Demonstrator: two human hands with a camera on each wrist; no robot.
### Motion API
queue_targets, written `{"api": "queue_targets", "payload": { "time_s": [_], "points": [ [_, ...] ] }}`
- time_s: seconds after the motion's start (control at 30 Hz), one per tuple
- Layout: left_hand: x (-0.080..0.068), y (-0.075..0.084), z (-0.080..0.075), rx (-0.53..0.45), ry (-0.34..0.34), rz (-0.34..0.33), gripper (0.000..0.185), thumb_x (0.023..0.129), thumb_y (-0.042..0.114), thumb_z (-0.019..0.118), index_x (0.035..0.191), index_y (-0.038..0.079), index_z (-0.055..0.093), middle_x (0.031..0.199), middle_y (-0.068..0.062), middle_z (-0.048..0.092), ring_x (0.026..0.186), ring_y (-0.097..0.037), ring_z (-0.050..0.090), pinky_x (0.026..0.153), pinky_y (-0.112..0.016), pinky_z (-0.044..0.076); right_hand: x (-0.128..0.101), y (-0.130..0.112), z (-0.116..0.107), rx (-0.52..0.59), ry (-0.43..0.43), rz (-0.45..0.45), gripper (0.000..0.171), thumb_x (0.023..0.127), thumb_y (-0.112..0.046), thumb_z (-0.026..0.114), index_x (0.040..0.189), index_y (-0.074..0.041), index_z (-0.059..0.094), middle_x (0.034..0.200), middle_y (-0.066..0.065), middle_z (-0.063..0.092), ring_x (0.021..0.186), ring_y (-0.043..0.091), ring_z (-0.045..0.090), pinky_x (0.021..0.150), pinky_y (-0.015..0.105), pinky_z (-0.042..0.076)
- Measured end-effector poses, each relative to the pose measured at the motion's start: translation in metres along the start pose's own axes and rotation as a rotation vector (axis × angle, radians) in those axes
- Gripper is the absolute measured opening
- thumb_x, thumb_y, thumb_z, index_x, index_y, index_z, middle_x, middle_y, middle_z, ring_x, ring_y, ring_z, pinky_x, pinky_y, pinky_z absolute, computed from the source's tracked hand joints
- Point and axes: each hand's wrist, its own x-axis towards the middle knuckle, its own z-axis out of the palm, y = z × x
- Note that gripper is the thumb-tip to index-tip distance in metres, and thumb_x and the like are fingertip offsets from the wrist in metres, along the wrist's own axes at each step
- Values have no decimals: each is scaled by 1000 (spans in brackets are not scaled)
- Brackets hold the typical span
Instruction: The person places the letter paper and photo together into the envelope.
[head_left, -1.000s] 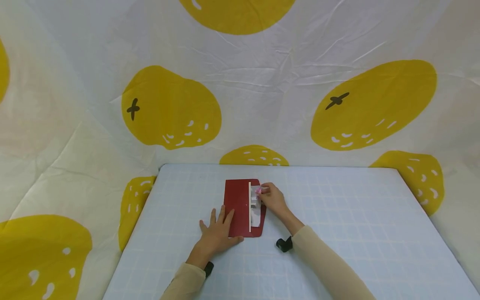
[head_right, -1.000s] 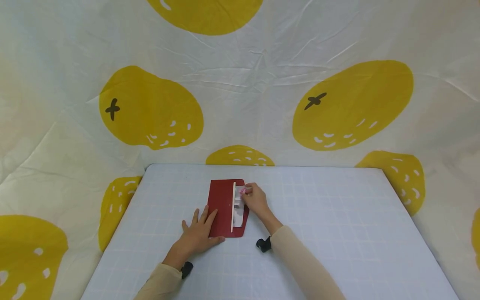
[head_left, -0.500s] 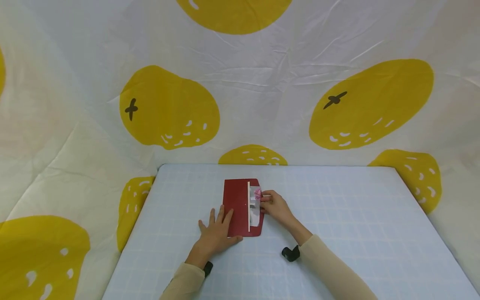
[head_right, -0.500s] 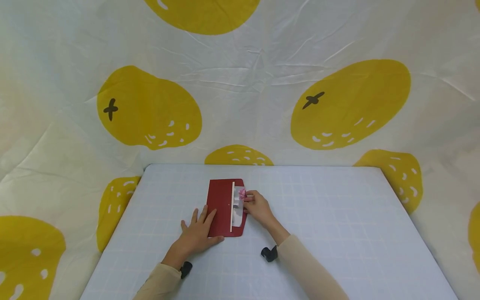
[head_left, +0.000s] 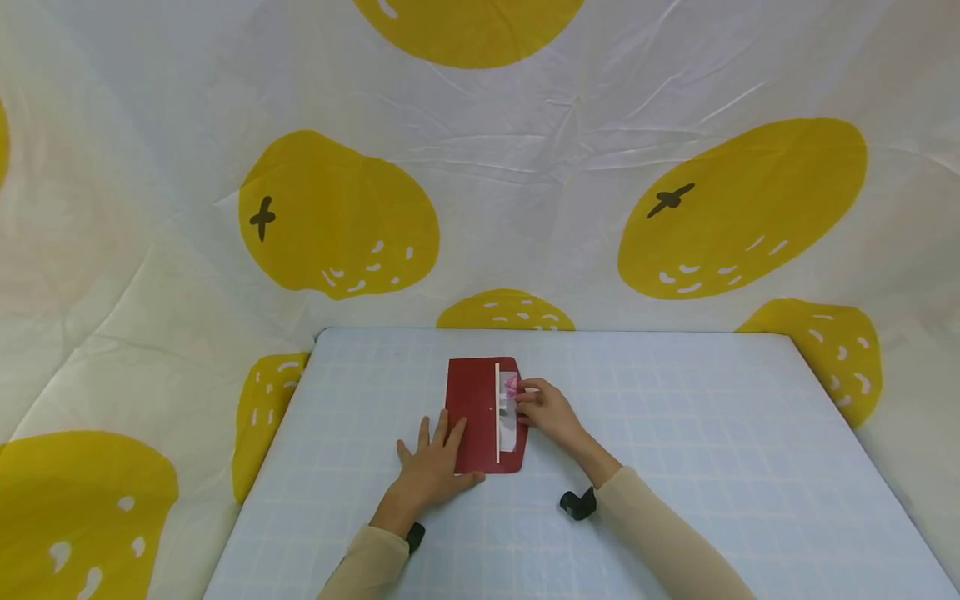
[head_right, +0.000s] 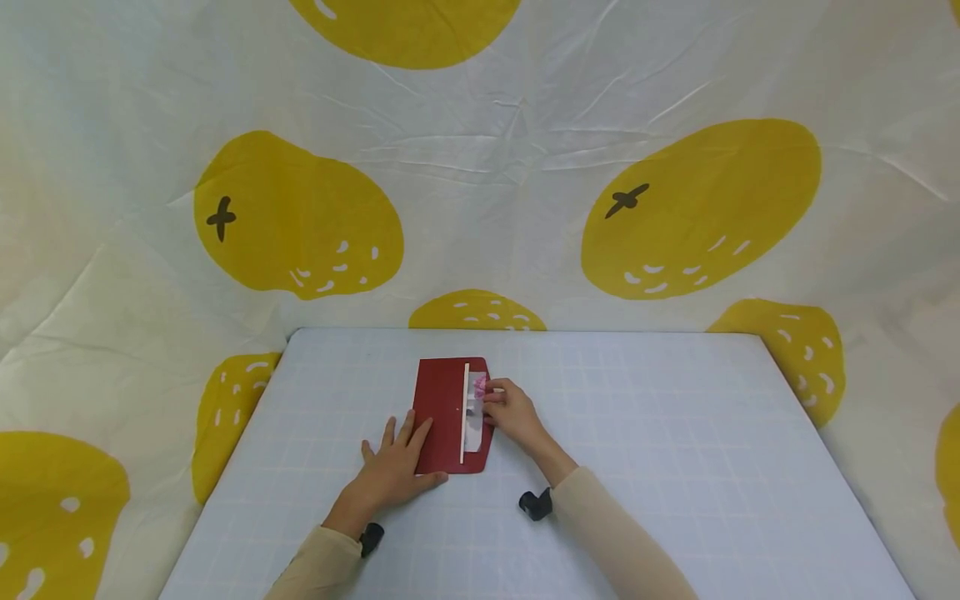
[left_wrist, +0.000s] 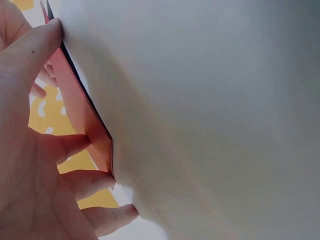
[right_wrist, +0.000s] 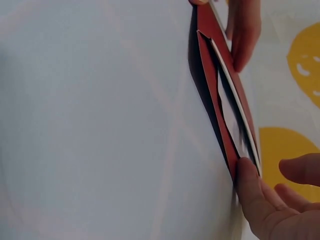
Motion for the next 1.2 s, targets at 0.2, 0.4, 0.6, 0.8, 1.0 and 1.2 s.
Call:
{"api": "queue_targets", "payload": {
  "time_s": [0.2,0.4,0.6,0.8,1.0,1.2],
  "points": [
    [2,-2,3,6,0,4,99,80,62,74,158,17,32,162,-18,23,145,-48,17,101,-80,18,3,-2,4,29,-20,-20,38,97,3,60,133,8,50,117,28,64,98,37,68,79,40,58],
    [1,-1,3,9,0,4,99,80,61,75,158,17,32,162,-18,23,145,-48,17,100,-80,19,6,-1,7,34,-18,-22,36,97,3,60,132,7,52,113,23,67,93,33,69,77,39,59],
    [1,0,1,8,-2,1,98,80,60,75,157,16,33,162,-18,24,145,-48,18,100,-80,20,8,-3,10,36,-32,-26,36,98,3,58,132,8,51,115,26,66,97,36,68,78,41,59],
    [1,0,1,11,-5,5,98,80,61,74,157,17,32,162,-18,23,145,-48,18,100,-80,20,9,-6,13,33,-40,-16,36,98,1,58,133,8,50,116,25,66,98,35,68,78,38,59],
    [1,0,1,16,3,15,98,81,62,73,157,16,32,162,-18,23,145,-49,18,100,-80,20,9,-7,15,-9,-35,-23,37,99,-2,59,133,7,51,115,22,66,96,31,69,78,36,59],
    [1,0,0,18,0,16,98,81,62,73,157,15,33,162,-19,23,145,-49,17,99,-81,20,9,-6,18,-3,-39,-31,36,99,-1,58,133,8,50,115,23,66,97,31,68,78,36,59]
  ]
}}
